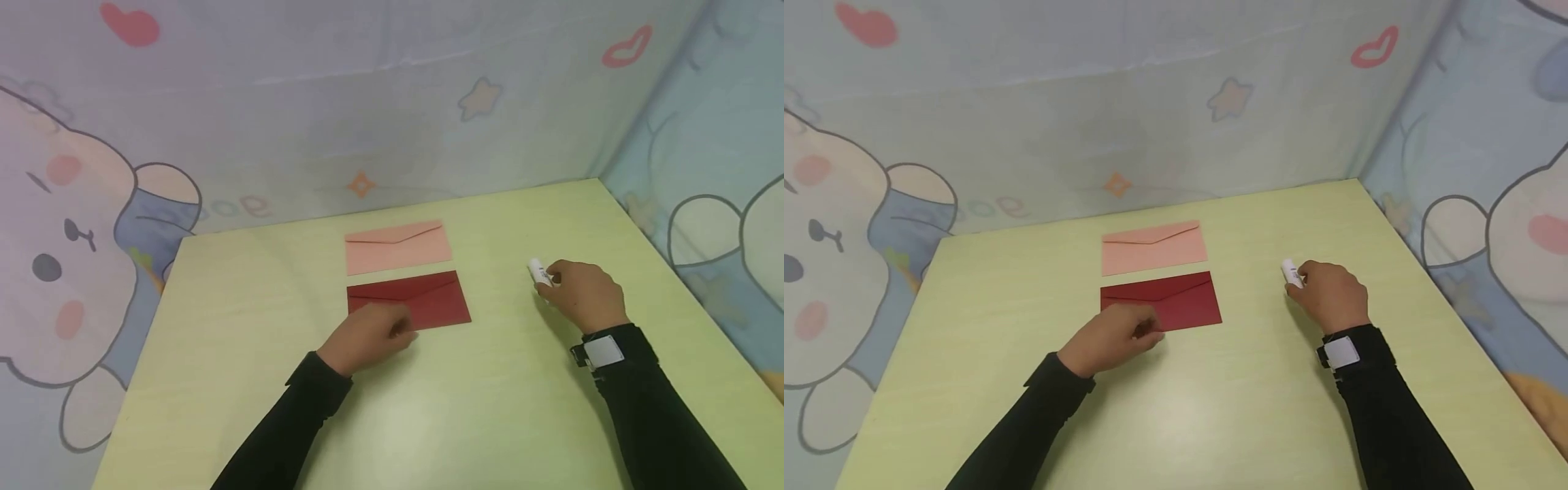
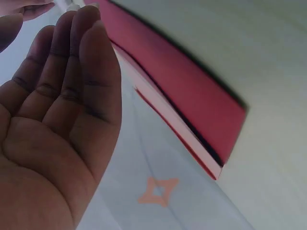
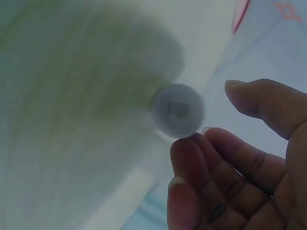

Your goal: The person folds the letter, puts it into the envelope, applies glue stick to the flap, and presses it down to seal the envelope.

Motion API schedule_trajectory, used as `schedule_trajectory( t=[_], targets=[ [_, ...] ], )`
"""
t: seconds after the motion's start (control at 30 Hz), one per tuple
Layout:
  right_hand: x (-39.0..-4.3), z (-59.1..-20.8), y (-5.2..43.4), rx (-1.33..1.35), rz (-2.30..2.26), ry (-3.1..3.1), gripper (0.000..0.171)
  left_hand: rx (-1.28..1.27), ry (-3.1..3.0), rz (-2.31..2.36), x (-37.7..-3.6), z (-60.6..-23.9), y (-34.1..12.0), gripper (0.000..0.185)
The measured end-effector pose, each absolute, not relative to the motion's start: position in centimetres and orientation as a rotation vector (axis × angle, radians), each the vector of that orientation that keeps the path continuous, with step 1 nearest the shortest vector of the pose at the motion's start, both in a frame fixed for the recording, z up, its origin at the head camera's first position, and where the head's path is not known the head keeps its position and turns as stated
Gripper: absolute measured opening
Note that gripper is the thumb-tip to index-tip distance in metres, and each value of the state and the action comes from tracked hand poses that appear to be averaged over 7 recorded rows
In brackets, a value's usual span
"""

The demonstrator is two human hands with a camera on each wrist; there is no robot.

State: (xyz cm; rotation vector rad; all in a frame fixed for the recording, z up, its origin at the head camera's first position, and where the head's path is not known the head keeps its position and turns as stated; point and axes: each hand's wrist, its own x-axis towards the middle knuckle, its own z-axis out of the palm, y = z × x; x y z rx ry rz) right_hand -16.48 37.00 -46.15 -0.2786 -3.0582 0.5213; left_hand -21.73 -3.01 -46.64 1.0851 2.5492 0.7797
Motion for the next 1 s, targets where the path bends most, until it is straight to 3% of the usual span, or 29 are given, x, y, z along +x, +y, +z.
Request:
schedule_trajectory(
  t=[0.27,0.47,0.73,1.0],
  targets=[
    [-16.6,-46.7,35.8,-0.317,0.521,-3.075,0.039,1.080,2.553,0.775,-20.3,-47.1,-2.9,0.010],
    [-16.6,-45.4,33.3,-0.217,0.799,-3.102,0.046,1.083,2.540,0.826,-20.0,-47.1,-2.5,0.013],
    [-15.6,-43.7,23.5,0.137,1.555,-2.909,0.040,0.953,2.388,1.171,-19.7,-46.4,-1.9,0.050],
    [-15.5,-44.9,19.7,0.222,1.681,-2.829,0.041,0.652,2.317,1.528,-19.8,-46.6,-1.3,0.036]
  ],
)
